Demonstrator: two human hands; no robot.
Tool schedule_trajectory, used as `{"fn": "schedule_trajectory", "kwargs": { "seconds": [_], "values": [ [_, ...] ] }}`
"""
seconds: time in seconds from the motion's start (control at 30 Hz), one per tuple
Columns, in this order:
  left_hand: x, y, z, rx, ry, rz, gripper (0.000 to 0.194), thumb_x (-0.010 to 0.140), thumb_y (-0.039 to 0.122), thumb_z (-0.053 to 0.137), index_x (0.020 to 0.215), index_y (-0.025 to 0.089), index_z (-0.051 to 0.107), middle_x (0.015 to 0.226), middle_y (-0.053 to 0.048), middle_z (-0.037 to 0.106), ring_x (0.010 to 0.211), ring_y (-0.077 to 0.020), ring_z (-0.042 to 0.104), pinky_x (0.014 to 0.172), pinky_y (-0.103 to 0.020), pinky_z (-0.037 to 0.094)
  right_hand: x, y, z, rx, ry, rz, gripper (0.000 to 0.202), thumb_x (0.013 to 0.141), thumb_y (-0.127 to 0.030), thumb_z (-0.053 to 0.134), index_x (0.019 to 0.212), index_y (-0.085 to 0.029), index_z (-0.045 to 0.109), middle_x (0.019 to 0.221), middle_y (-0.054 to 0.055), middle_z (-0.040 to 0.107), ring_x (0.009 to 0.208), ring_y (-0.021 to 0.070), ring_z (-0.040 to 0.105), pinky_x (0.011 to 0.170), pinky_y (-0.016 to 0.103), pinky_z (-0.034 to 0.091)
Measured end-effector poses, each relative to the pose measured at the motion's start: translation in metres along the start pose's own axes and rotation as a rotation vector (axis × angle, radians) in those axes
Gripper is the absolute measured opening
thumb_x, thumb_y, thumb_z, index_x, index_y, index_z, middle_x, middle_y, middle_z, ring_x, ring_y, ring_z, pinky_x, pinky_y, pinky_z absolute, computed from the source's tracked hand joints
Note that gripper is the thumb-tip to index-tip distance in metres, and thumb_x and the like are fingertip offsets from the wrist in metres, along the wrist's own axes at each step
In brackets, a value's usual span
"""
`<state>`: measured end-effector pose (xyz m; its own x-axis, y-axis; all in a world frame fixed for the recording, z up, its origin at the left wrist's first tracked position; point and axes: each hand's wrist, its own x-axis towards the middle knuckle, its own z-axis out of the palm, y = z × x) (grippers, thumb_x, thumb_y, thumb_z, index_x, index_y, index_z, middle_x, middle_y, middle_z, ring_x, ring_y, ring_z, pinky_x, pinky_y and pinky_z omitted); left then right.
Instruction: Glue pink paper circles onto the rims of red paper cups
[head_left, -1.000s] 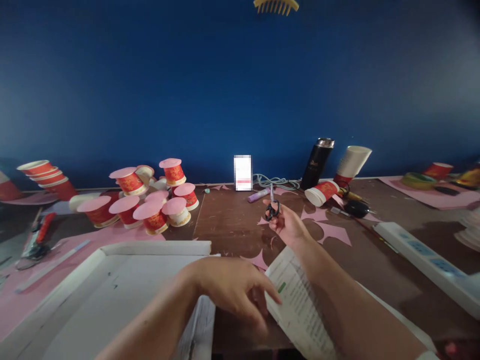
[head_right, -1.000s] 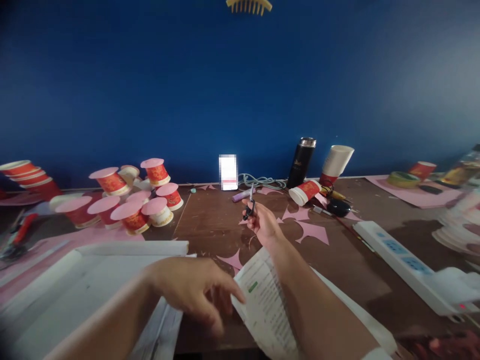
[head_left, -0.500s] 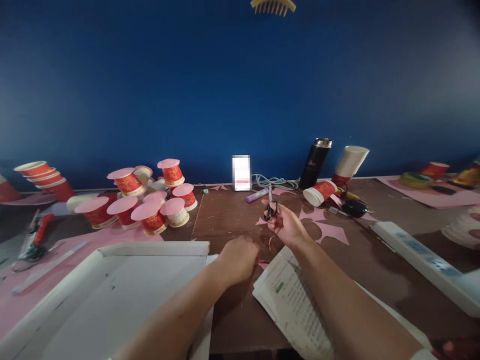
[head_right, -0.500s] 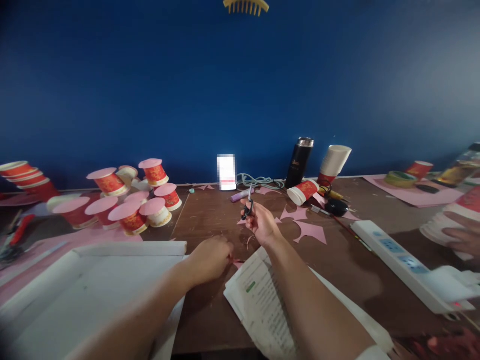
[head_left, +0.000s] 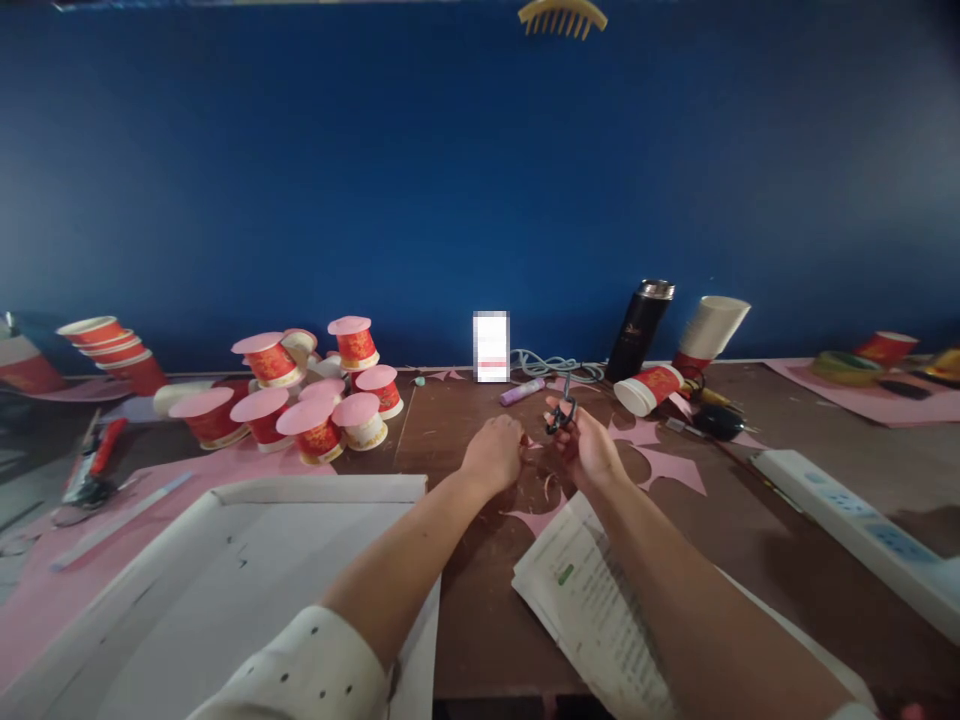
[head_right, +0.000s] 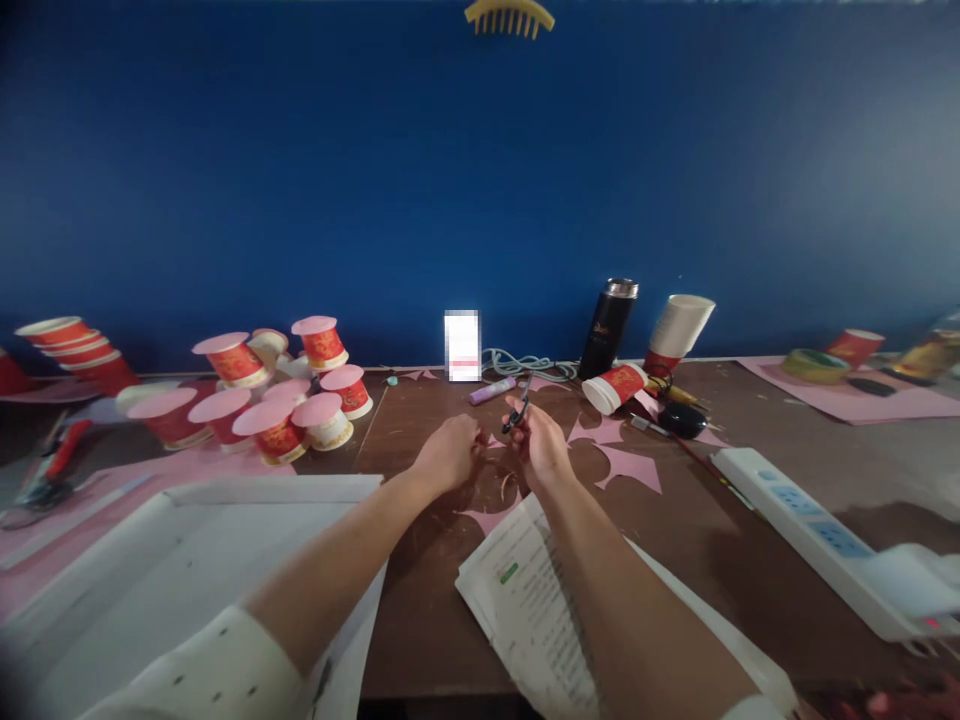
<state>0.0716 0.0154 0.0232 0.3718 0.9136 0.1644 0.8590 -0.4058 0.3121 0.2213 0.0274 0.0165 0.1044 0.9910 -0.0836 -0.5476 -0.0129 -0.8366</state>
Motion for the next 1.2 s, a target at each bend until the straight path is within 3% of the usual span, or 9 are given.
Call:
{"fn": "schedule_trajectory", "kwargs": {
  "seconds": [0.13, 0.33, 0.53, 0.7, 0.87, 0.93, 1.0, 1.13, 1.2],
  "values": [
    [0.01, -0.001, 0.015, -0.048, -0.052, 0.027, 0.032, 0.082, 0.042, 0.057, 0.102, 0.018, 0.064, 0.111, -0.01, 0.06, 0.106, -0.0242, 0.054, 0.092, -0.032, 0.042, 0.003, 0.002, -0.002, 0.019, -0.009, 0.009, 0.027, 0.061, -0.031, 0.073, 0.083, -0.016, 0.065, 0.062, -0.002, 0.06, 0.041, 0.0031, 0.035, 0.036, 0.016, 0.029],
    [0.016, -0.001, 0.021, -0.047, -0.057, -0.084, 0.019, 0.086, 0.026, 0.05, 0.089, 0.018, 0.067, 0.101, -0.011, 0.064, 0.099, -0.0222, 0.06, 0.084, -0.031, 0.045, 0.003, 0.004, -0.001, 0.0, -0.014, -0.002, 0.028, 0.061, -0.032, 0.073, 0.082, -0.017, 0.063, 0.062, -0.002, 0.06, 0.04, 0.0032, 0.035, 0.036, 0.017, 0.028],
    [0.015, 0.002, 0.008, -0.108, -0.129, -0.138, 0.022, 0.084, 0.035, 0.051, 0.088, 0.019, 0.066, 0.085, -0.009, 0.069, 0.075, -0.0215, 0.065, 0.066, -0.029, 0.046, 0.001, 0.003, 0.0, -0.011, 0.001, -0.041, 0.025, 0.062, -0.033, 0.072, 0.078, -0.017, 0.062, 0.063, -0.002, 0.06, 0.041, 0.0035, 0.036, 0.036, 0.017, 0.03],
    [-0.003, 0.0, -0.015, -0.177, -0.177, -0.085, 0.018, 0.079, 0.029, 0.055, 0.089, 0.018, 0.066, 0.085, -0.008, 0.07, 0.077, -0.0197, 0.064, 0.064, -0.026, 0.043, 0.004, 0.001, -0.003, 0.025, 0.0, -0.043, 0.023, 0.063, -0.03, 0.07, 0.081, -0.018, 0.062, 0.062, -0.003, 0.057, 0.041, 0.003, 0.034, 0.035, 0.016, 0.027],
    [-0.024, -0.008, -0.03, -0.378, -0.457, 0.073, 0.019, 0.076, 0.032, 0.059, 0.087, 0.02, 0.068, 0.083, -0.002, 0.071, 0.074, -0.0152, 0.063, 0.06, -0.022, 0.042, 0.004, -0.003, -0.004, -0.002, 0.014, -0.002, 0.023, 0.065, -0.029, 0.066, 0.085, -0.017, 0.064, 0.063, -0.002, 0.058, 0.041, 0.0024, 0.033, 0.036, 0.014, 0.025],
    [-0.029, -0.005, -0.027, -0.341, -0.534, 0.085, 0.024, 0.071, 0.033, 0.064, 0.091, 0.021, 0.068, 0.087, -0.002, 0.071, 0.073, -0.016, 0.063, 0.059, -0.022, 0.041, 0.002, -0.002, -0.003, -0.102, -0.017, 0.017, 0.028, 0.067, -0.032, 0.065, 0.09, -0.017, 0.066, 0.063, -0.001, 0.059, 0.041, 0.0034, 0.034, 0.037, 0.016, 0.026],
    [-0.034, 0.002, -0.022, -0.223, -0.512, 0.102, 0.03, 0.067, 0.029, 0.068, 0.096, 0.022, 0.068, 0.092, -0.004, 0.071, 0.075, -0.0181, 0.064, 0.058, -0.023, 0.041, 0.0, 0.002, -0.003, -0.338, -0.079, -0.026, 0.032, 0.07, -0.036, 0.064, 0.095, -0.017, 0.068, 0.063, -0.001, 0.061, 0.043, 0.006, 0.039, 0.04, 0.019, 0.03],
    [-0.042, 0.017, -0.016, -0.017, -0.479, 0.166, 0.019, 0.074, 0.02, 0.059, 0.089, 0.022, 0.07, 0.089, -0.008, 0.072, 0.08, -0.0222, 0.066, 0.064, -0.026, 0.045, -0.006, 0.013, -0.003, -0.976, -0.236, -0.337, 0.033, 0.073, -0.034, 0.063, 0.102, -0.022, 0.071, 0.074, 0.001, 0.069, 0.063, 0.0145, 0.059, 0.062, 0.027, 0.046],
    [-0.046, 0.021, -0.015, 0.041, -0.447, 0.194, 0.018, 0.076, 0.019, 0.056, 0.087, 0.021, 0.07, 0.089, -0.01, 0.072, 0.081, -0.0242, 0.067, 0.066, -0.028, 0.046, -0.007, 0.017, -0.003, -1.135, -0.268, -0.449, 0.035, 0.075, -0.033, 0.061, 0.107, -0.024, 0.07, 0.083, 0.001, 0.072, 0.072, 0.0168, 0.063, 0.072, 0.03, 0.047]
  ]
}}
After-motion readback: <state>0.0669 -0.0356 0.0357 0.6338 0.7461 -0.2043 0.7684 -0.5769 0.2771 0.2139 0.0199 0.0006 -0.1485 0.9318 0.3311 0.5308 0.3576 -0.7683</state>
